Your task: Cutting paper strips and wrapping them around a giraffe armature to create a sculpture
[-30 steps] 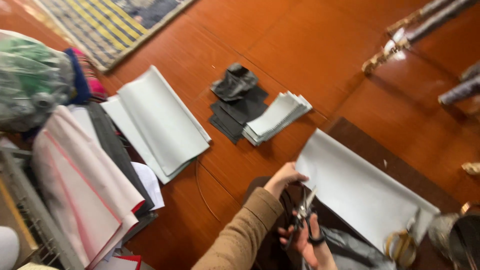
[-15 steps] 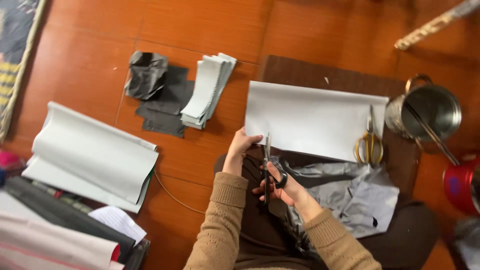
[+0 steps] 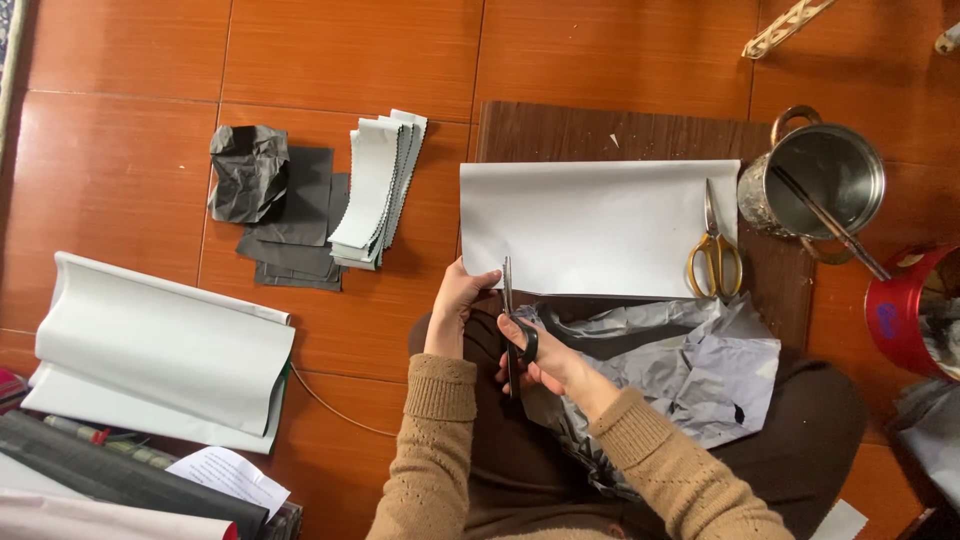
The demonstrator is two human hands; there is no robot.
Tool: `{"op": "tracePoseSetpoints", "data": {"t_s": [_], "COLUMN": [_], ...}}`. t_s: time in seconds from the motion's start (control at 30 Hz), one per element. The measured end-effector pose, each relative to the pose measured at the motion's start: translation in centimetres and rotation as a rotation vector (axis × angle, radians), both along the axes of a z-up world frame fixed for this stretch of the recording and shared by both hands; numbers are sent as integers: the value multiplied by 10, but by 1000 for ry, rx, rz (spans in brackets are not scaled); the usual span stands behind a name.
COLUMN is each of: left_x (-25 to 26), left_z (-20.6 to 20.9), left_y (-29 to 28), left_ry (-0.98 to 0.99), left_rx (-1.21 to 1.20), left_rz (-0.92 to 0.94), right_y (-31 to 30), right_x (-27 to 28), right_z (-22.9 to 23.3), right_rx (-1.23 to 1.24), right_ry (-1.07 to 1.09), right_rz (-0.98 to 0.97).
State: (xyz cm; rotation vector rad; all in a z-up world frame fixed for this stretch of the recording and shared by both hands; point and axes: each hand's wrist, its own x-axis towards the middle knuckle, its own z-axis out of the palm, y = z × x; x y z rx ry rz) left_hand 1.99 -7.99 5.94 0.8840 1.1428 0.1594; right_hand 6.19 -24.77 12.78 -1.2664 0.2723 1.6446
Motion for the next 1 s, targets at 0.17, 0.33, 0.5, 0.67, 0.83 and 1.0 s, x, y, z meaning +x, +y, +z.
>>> {"op": "tracePoseSetpoints", "data": {"t_s": [0.17,0.33,0.5,0.67,0.83,1.0], "left_x": [0,2,3,2,4,9], "left_z": [-12,-8,-14,-44,-44,-79], "left_y": [3,4,1,3,11,33], "left_ry": [-24,-37,-52,-64,-87,-53], "left_rx": [14,2,-44,-65,8,180], "left_rz": [28,36,50,59,109,80], "right_y": [-1,2,18,25,24,24], "right_x": [-21,-22,16,8,-2,13], "right_z": [-12,5,-1,-29,-25,-28], "right_rx": [-23,-17,-50,-91,-14,-13], "right_ry": [-131,-228,-72,-84,-282,-233], "right_rz": [-98,-169,-43,-18,-132,-91]}}
